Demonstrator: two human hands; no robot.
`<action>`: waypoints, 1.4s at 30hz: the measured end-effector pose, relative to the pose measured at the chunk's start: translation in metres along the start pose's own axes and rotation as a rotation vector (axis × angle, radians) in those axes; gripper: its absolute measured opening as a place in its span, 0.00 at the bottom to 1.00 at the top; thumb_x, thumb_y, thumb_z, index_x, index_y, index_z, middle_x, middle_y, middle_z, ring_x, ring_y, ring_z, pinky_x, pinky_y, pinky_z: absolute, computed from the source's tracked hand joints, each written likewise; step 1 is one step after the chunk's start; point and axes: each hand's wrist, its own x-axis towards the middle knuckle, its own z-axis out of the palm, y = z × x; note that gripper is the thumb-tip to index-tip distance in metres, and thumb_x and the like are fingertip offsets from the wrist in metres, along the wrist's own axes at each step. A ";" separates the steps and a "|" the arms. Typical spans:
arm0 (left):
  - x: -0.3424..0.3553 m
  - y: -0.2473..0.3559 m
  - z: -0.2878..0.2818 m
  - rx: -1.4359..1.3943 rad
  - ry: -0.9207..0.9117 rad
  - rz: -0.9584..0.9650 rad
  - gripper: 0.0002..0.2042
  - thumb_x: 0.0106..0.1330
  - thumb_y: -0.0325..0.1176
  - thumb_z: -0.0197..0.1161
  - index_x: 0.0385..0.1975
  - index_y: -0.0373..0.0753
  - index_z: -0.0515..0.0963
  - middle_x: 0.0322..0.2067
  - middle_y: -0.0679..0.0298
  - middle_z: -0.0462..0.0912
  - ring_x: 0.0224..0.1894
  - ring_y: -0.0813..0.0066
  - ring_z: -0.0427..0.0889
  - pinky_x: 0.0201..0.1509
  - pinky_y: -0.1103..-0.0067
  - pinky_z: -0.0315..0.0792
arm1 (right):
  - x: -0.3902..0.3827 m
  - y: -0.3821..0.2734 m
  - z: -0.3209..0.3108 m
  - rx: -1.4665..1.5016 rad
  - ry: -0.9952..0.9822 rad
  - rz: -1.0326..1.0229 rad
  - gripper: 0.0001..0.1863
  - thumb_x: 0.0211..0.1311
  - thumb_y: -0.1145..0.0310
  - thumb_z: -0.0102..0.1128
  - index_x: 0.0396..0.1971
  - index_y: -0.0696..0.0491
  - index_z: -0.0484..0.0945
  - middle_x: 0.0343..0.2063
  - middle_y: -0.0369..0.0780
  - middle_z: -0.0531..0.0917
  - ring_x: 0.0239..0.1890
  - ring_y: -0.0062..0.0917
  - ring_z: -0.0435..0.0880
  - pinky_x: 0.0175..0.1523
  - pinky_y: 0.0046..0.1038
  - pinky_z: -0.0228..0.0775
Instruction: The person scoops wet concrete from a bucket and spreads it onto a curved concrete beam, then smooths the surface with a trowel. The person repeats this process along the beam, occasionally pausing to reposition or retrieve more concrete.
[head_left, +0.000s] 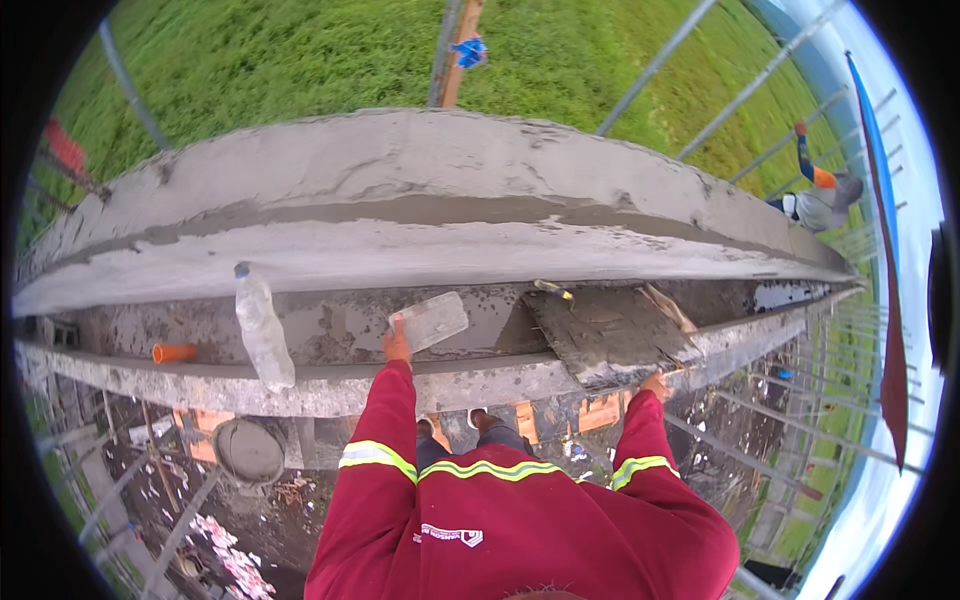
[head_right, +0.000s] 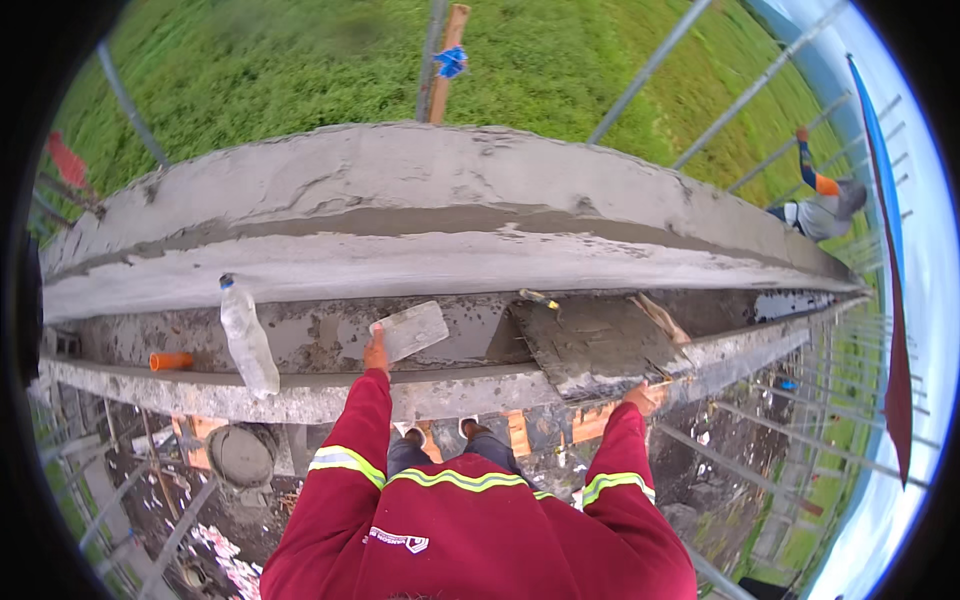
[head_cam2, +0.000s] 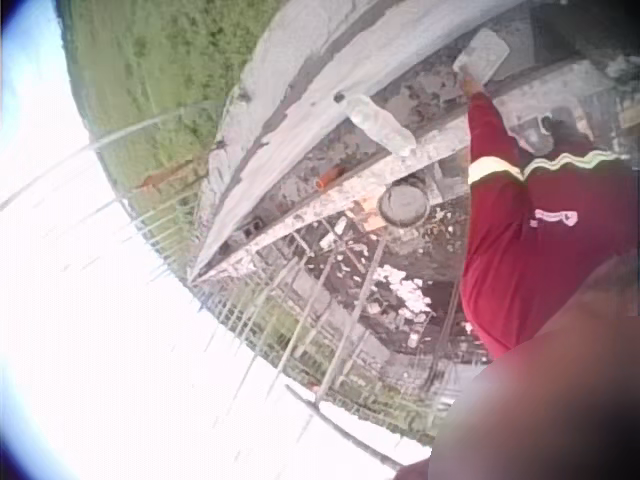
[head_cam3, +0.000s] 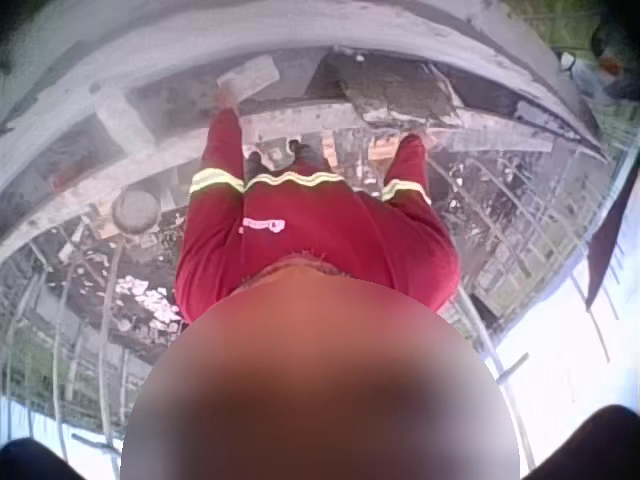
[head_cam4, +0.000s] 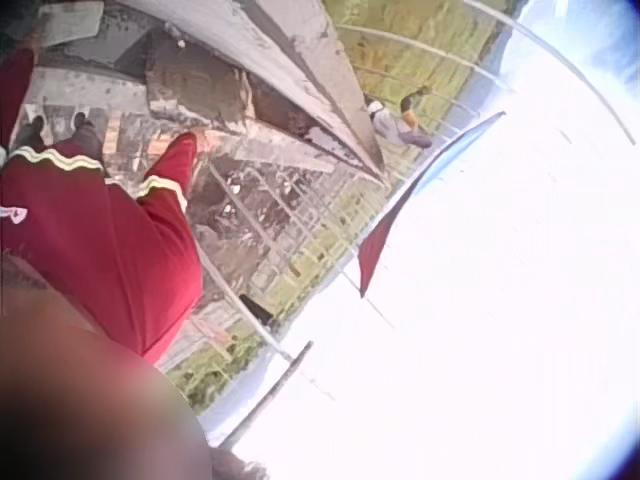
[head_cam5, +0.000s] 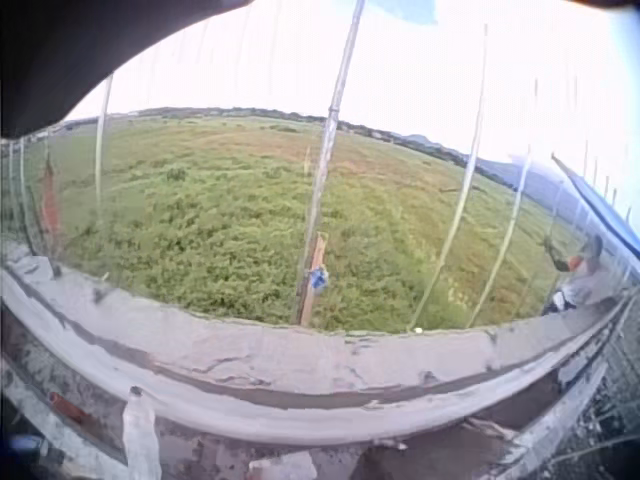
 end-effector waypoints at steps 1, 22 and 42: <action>0.008 0.009 -0.009 -0.006 -0.212 -0.116 0.41 0.59 0.72 0.56 0.63 0.46 0.70 0.59 0.60 0.75 0.59 0.57 0.74 0.56 0.46 0.67 | -0.036 0.001 -0.017 0.025 0.186 -0.335 0.49 0.58 0.39 0.63 0.60 0.72 0.64 0.58 0.62 0.71 0.62 0.51 0.71 0.65 0.45 0.65; -0.014 0.054 -0.006 -0.014 -0.077 -0.324 0.55 0.43 0.76 0.66 0.62 0.33 0.72 0.60 0.45 0.74 0.59 0.44 0.76 0.50 0.50 0.76 | -0.385 0.008 -0.019 -0.329 -0.992 -1.892 0.51 0.40 0.24 0.63 0.59 0.48 0.73 0.57 0.44 0.74 0.65 0.42 0.66 0.72 0.60 0.36; -0.233 0.247 -0.128 0.477 -0.005 0.319 0.46 0.47 0.67 0.68 0.48 0.21 0.79 0.44 0.42 0.84 0.49 0.51 0.83 0.57 0.71 0.73 | -0.381 0.015 0.002 -0.410 -0.839 -1.968 0.58 0.41 0.22 0.60 0.55 0.65 0.75 0.58 0.52 0.76 0.64 0.45 0.69 0.70 0.57 0.45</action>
